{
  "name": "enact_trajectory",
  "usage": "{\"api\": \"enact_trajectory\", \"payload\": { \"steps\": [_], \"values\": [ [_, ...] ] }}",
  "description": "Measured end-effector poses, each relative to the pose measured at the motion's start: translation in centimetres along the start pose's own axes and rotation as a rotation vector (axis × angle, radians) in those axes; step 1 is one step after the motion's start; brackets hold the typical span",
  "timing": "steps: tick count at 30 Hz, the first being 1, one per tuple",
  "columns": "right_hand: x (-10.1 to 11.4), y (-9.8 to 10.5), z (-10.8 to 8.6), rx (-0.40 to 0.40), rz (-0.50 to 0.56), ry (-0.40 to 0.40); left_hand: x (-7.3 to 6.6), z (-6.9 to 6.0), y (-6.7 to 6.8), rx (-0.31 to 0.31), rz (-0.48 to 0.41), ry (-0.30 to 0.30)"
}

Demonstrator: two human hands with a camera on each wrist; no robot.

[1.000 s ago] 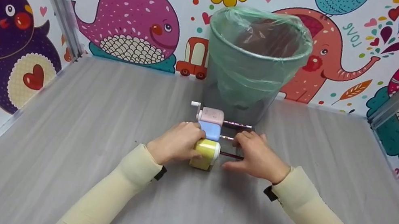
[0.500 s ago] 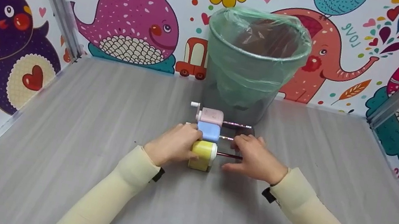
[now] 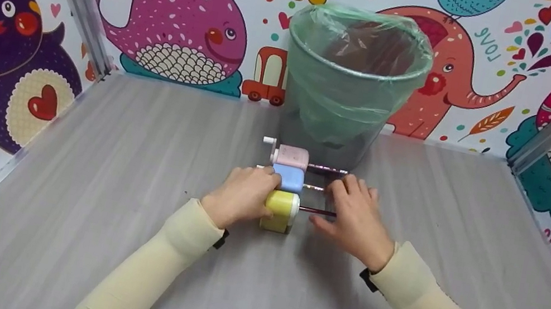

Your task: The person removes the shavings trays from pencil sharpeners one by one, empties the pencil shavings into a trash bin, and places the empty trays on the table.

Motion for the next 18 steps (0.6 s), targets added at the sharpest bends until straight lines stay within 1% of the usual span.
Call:
{"api": "enact_trajectory", "payload": {
  "steps": [1,3,5,8,10,12,15,18],
  "values": [
    [0.3,0.1,-0.1,0.0,0.007,0.022,0.0,0.0,0.1,-0.001,0.007,0.005],
    [0.8,-0.4,-0.3,0.044,0.044,0.071,-0.2,0.0,0.3,0.003,0.016,0.016],
    [1.2,-1.5,-0.4,0.13,0.1,0.109,-0.3,0.1,0.5,0.013,0.017,0.026],
    [1.4,-3.5,-0.7,0.254,0.19,0.139,-0.6,0.3,0.5,0.026,0.021,0.023],
    [1.2,-4.8,-0.8,0.304,0.241,0.132,-0.9,0.4,0.5,0.037,0.024,0.013],
    [1.0,-5.9,-0.8,0.33,0.298,0.111,-1.2,0.6,0.3,0.043,0.033,-0.003],
    [0.7,-6.9,-0.6,0.338,0.386,0.066,-1.6,0.8,0.1,0.032,0.057,-0.03],
    [0.6,-7.7,-0.7,0.351,0.442,0.027,-1.7,1.0,0.2,0.013,0.088,-0.045]
  ]
}}
Point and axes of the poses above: each hand's wrist, its own z-axis towards the middle knuckle, its own y-axis out of the back of the hand, x = y × z, the point moved 9 cm from there along z, towards the middle knuckle
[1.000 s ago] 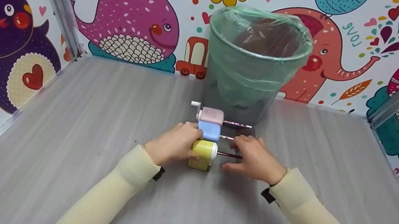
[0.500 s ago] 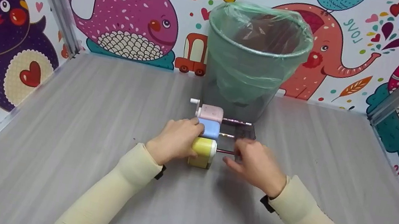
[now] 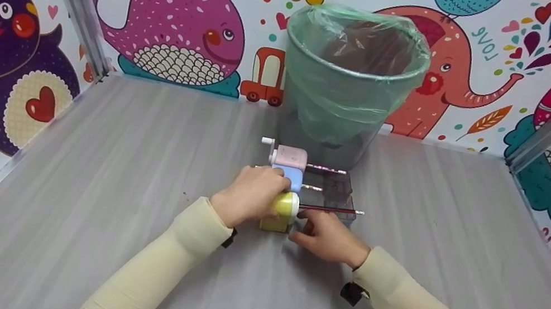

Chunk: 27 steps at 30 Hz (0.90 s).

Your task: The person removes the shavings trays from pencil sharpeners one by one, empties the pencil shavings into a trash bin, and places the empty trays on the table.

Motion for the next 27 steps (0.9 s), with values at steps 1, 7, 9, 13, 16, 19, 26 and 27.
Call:
{"api": "enact_trajectory", "payload": {
  "steps": [1,7,9,13,16,19,26,27],
  "values": [
    [0.0,-0.3,0.0,0.004,0.018,-0.011,0.0,0.0,0.0,-0.004,0.008,-0.002],
    [-0.6,-1.4,0.0,0.027,0.118,-0.097,-0.2,0.1,0.2,0.0,0.02,-0.011],
    [-1.1,-1.7,0.1,0.021,0.196,-0.137,-0.2,0.1,0.2,-0.007,0.021,-0.017],
    [-2.0,-2.4,0.2,0.005,0.356,-0.231,-0.2,-0.1,0.2,-0.033,0.025,-0.035],
    [-2.5,-2.8,0.3,-0.001,0.423,-0.296,-0.3,-0.1,0.4,-0.058,0.029,-0.052],
    [-2.7,-3.2,0.3,0.003,0.495,-0.347,-0.2,-0.2,0.5,-0.068,0.028,-0.056],
    [-2.9,-4.0,0.6,-0.016,0.631,-0.419,0.0,0.1,0.3,-0.042,0.02,-0.044],
    [-3.0,-4.0,0.6,-0.022,0.633,-0.427,0.0,0.1,0.3,-0.037,0.019,-0.043]
  ]
}}
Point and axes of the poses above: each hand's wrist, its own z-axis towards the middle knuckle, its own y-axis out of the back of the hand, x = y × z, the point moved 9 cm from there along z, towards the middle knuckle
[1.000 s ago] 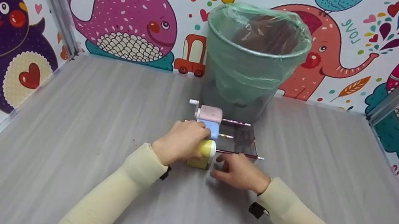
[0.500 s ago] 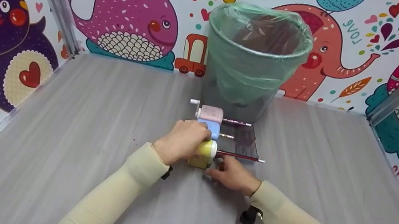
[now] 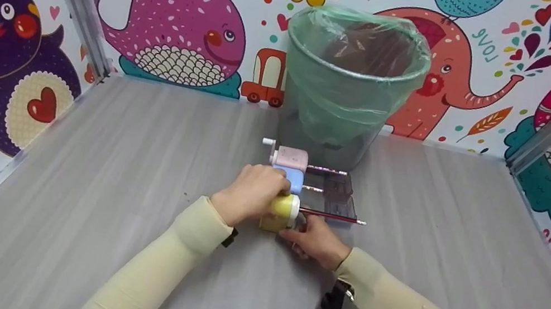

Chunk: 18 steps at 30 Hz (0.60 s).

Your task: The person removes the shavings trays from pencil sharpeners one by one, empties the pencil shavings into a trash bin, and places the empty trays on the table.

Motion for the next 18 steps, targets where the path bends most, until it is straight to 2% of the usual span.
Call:
{"api": "enact_trajectory", "payload": {
  "steps": [6,13,18],
  "values": [
    [-0.05,-0.12,0.01,0.01,0.039,0.026,0.0,0.03,0.16,-0.001,0.008,0.011],
    [-0.43,-0.36,0.09,0.056,0.215,0.028,-0.16,0.21,0.23,0.008,0.015,0.018],
    [-0.73,-0.27,0.24,0.06,0.268,0.034,-0.32,0.22,0.31,-0.019,0.019,0.011]
  ]
}}
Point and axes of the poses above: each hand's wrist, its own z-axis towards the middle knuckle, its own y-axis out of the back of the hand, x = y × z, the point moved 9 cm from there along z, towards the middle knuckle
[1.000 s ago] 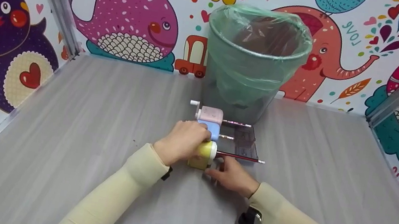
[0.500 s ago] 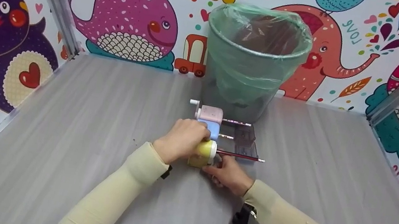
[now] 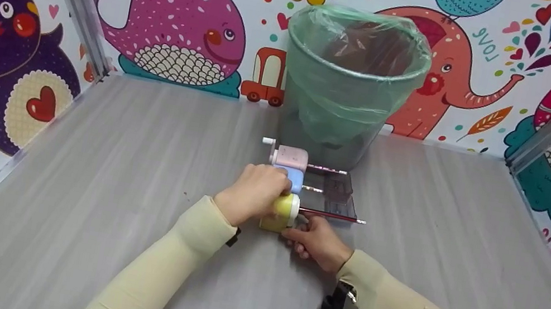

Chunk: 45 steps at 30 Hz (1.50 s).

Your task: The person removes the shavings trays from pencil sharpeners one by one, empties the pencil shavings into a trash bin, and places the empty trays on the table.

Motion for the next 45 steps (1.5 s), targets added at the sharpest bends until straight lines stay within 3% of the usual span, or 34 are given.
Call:
{"api": "enact_trajectory", "payload": {
  "steps": [3,22,31,45],
  "values": [
    [-0.1,0.3,-0.1,-0.005,0.01,0.003,-0.2,0.0,0.0,-0.018,0.012,-0.012],
    [-0.1,0.5,-0.3,-0.002,-0.023,0.0,0.0,-0.2,-0.4,0.027,-0.005,0.015],
    [-0.1,0.8,-0.5,0.008,-0.015,-0.004,0.3,-0.3,0.0,-0.014,0.0,0.0],
    [-0.2,1.6,-0.9,0.01,-0.018,-0.028,0.2,-0.1,-0.3,0.026,0.009,0.014]
  ]
}}
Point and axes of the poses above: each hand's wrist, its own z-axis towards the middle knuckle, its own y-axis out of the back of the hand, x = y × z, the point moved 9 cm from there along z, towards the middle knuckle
